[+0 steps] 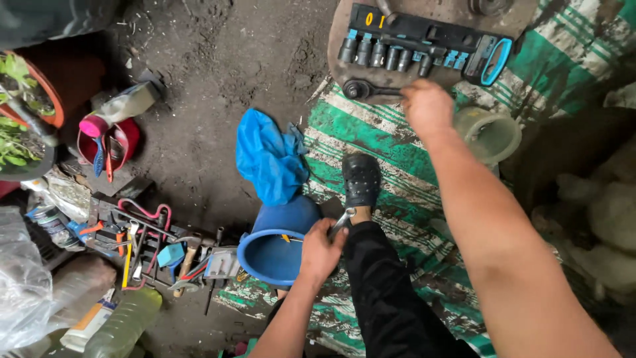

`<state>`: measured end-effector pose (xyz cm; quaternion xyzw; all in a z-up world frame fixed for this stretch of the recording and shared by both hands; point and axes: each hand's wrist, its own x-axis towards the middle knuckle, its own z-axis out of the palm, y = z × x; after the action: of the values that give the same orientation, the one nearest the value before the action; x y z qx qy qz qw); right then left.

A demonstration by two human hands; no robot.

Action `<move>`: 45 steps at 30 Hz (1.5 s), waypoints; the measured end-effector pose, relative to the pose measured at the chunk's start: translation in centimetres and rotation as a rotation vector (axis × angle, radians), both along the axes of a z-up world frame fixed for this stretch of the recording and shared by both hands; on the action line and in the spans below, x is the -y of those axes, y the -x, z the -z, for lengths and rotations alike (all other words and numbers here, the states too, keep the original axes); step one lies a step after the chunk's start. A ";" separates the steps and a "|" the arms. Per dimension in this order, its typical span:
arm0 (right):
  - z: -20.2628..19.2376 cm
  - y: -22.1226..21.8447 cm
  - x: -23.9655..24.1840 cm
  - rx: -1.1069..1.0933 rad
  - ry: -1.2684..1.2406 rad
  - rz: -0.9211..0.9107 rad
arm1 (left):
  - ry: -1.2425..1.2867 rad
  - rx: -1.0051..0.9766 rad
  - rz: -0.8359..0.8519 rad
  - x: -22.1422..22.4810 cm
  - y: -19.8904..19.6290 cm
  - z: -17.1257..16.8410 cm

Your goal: Repairing a motorcycle's front brake system using various hand tools

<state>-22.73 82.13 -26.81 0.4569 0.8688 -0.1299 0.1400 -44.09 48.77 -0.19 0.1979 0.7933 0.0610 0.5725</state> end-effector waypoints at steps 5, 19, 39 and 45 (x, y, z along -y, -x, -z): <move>-1.7 3.5 1.5 -0.098 -0.093 -0.018 | -0.005 0.036 -0.111 -5.4 -0.1 0.7; -6.8 3.5 -8.8 -0.258 0.028 0.379 | -0.058 0.088 -0.360 -13.6 -0.2 2.1; -25.4 10.6 -3.6 -0.096 0.642 0.160 | -0.263 0.300 -1.077 -21.5 -1.5 6.4; -14.5 5.4 2.5 -0.029 0.623 0.279 | -0.261 0.235 -1.112 -17.1 0.2 7.2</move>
<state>-28.14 79.68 -12.28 0.5048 0.7184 -0.4134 0.2411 -44.31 65.88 -7.44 -0.1875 0.6951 0.4714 0.5094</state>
